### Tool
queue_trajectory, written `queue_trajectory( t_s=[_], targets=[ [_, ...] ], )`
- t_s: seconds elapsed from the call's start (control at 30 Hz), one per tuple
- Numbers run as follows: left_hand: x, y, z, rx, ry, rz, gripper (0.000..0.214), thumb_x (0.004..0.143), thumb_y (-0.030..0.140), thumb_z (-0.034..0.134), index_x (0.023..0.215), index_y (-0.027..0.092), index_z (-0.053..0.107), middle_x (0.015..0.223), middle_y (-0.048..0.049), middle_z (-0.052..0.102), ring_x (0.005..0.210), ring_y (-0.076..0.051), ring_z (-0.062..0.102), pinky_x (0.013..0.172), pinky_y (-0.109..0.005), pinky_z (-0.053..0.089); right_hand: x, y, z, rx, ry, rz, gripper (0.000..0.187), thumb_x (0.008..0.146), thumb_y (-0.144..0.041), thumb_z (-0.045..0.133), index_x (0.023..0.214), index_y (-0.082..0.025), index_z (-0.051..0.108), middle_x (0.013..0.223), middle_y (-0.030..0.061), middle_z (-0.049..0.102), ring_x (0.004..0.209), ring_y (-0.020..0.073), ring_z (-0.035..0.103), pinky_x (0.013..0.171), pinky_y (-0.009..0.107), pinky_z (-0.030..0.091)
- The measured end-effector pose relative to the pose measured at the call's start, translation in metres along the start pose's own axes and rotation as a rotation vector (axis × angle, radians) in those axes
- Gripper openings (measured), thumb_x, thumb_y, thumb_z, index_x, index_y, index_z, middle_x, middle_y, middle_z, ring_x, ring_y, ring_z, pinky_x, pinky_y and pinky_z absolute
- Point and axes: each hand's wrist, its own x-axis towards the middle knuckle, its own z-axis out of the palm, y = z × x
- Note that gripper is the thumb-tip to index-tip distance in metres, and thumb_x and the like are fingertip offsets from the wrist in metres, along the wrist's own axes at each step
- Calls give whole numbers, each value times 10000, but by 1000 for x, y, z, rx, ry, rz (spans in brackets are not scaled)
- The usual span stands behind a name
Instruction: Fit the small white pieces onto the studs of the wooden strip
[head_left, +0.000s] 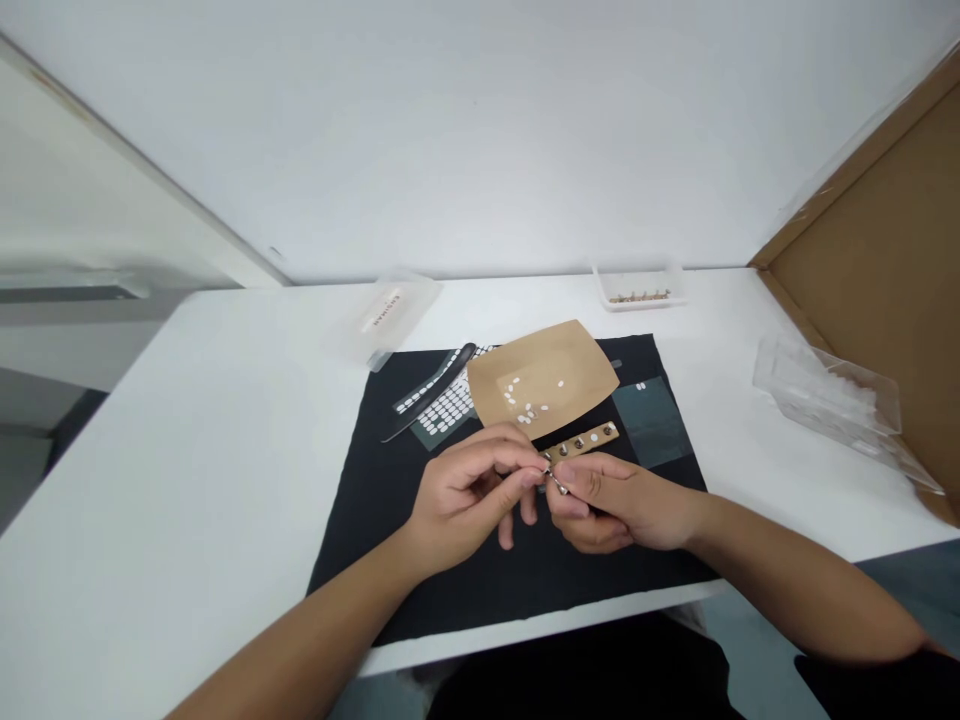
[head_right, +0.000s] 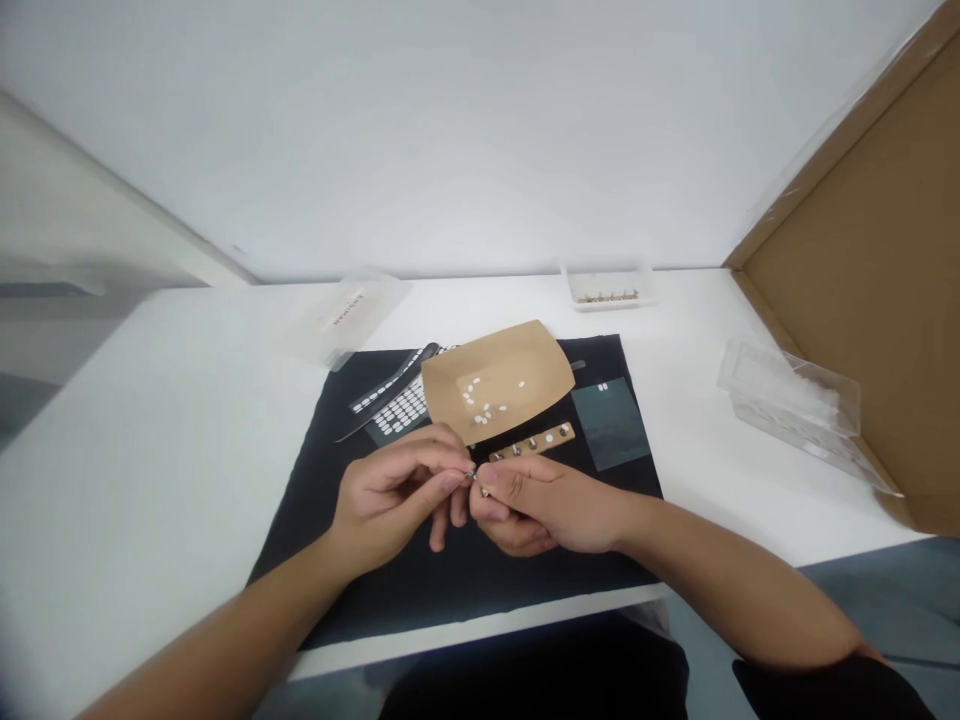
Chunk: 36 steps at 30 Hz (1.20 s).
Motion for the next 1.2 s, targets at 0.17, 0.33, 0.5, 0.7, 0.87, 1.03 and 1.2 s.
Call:
queue_trajectory(
  t_s=[0.17, 0.33, 0.5, 0.7, 0.87, 1.03, 1.2],
  targets=[
    [0, 1, -1, -36, -12, -27, 155, 1022, 127, 662, 1114, 163, 782, 998, -33, 631, 605, -120, 767, 379, -147, 606, 0, 0, 0, -5, -2, 5, 448, 1136, -557, 448, 841, -219, 448, 567, -127, 332, 451, 61, 226, 431, 184, 225],
    [1, 2, -1, -78, -10, -60, 116, 1009, 161, 696, 1083, 132, 780, 962, -42, 647, 583, -124, 760, 379, -145, 603, 0, 0, -1, -12, 5, 8, 445, 1136, -548, 452, 839, -217, 457, 557, -126, 340, 448, 60, 231, 431, 185, 229],
    [2, 2, -1, -169, -30, -112, 120, 1006, 211, 717, 1062, 118, 767, 926, -35, 645, 547, -127, 749, 361, -150, 593, 0, -1, -1, -13, -1, 15, 452, 1133, -558, 453, 833, -220, 448, 555, -127, 345, 445, 61, 228, 428, 189, 223],
    [1, 1, -2, -212, -51, -139, 106, 1008, 194, 710, 1056, 121, 769, 927, -30, 647, 542, -123, 747, 362, -145, 593, 0, -1, -1, -8, -13, 28, 466, 1127, -579, 459, 828, -221, 447, 546, -128, 344, 439, 61, 225, 427, 194, 216],
    [1, 0, -1, -226, -34, -180, 125, 1005, 230, 721, 1034, 115, 759, 921, -23, 643, 520, -118, 735, 342, -152, 584, 1, 1, -3, 37, -15, 30, 465, 1126, -570, 469, 823, -218, 455, 530, -134, 331, 426, 61, 198, 423, 203, 196],
    [2, 0, 0, -220, -25, -257, 207, 990, 306, 750, 994, 99, 731, 890, -17, 633, 512, -119, 722, 335, -161, 580, 2, 3, -5, 93, -1, 65, 473, 1110, -579, 503, 809, -216, 467, 501, -140, 314, 415, 61, 173, 424, 208, 179],
    [3, 1, 0, -227, -29, -272, 237, 982, 334, 760, 1018, 101, 739, 890, -24, 643, 514, -118, 718, 332, -168, 579, 2, 1, -4, 116, 4, 69, 475, 1095, -587, 530, 802, -217, 471, 482, -143, 305, 406, 63, 182, 438, 216, 184]
  ],
)
